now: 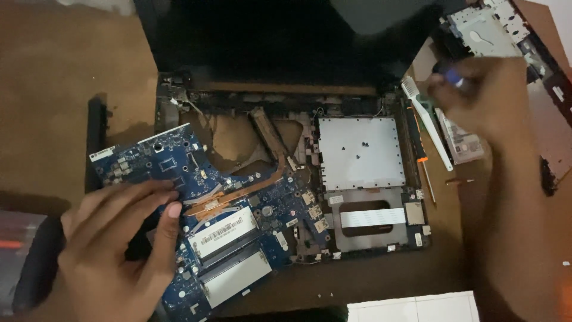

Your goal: Disassembling a laptop by removing screws and lifting the motherboard from the casing.

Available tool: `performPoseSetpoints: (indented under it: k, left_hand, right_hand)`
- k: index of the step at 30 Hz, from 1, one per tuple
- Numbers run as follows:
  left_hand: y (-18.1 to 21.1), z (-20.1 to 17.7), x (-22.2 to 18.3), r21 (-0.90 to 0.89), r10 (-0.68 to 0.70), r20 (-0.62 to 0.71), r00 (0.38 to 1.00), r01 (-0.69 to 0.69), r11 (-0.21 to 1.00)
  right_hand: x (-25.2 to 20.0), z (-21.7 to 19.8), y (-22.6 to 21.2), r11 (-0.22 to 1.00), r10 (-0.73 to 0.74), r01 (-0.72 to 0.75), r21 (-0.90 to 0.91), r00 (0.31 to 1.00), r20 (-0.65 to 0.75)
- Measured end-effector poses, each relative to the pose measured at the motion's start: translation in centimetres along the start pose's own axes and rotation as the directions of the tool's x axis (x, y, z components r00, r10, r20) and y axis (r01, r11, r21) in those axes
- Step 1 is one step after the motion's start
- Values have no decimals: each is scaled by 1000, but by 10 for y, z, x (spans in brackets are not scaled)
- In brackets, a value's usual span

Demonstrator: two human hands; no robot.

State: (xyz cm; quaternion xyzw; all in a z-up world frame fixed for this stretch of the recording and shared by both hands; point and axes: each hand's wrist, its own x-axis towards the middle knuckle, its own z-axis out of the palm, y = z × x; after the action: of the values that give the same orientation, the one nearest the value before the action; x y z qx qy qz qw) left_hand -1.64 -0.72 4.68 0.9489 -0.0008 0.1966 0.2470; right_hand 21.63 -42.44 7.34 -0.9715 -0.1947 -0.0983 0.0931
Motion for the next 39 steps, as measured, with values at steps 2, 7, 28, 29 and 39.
performPoseSetpoints:
  k: [2,7,28,29,39]
  left_hand:
    - [1,0,2,-8,-3,-1,1000,3,1000]
    - [5,-1,0,18,-52,27,998,52,998]
    - [6,-1,-2,-35,-32,-11,999,32,999]
    - [5,4,-2,-32,-41,-18,999,40,999]
    - [5,3,-2,-130,40,-188,981,-66,989]
  right_hand:
    - [-8,-17,-30,988,123,-132,80,986,109]
    - [-15,-35,-62,950,-220,130,283,923,316]
    - [-13,-19,-73,851,-449,329,409,860,242]
    - [-14,-22,-76,847,-459,339,410,855,242]
    - [-45,-2,-170,719,-604,548,427,797,-5]
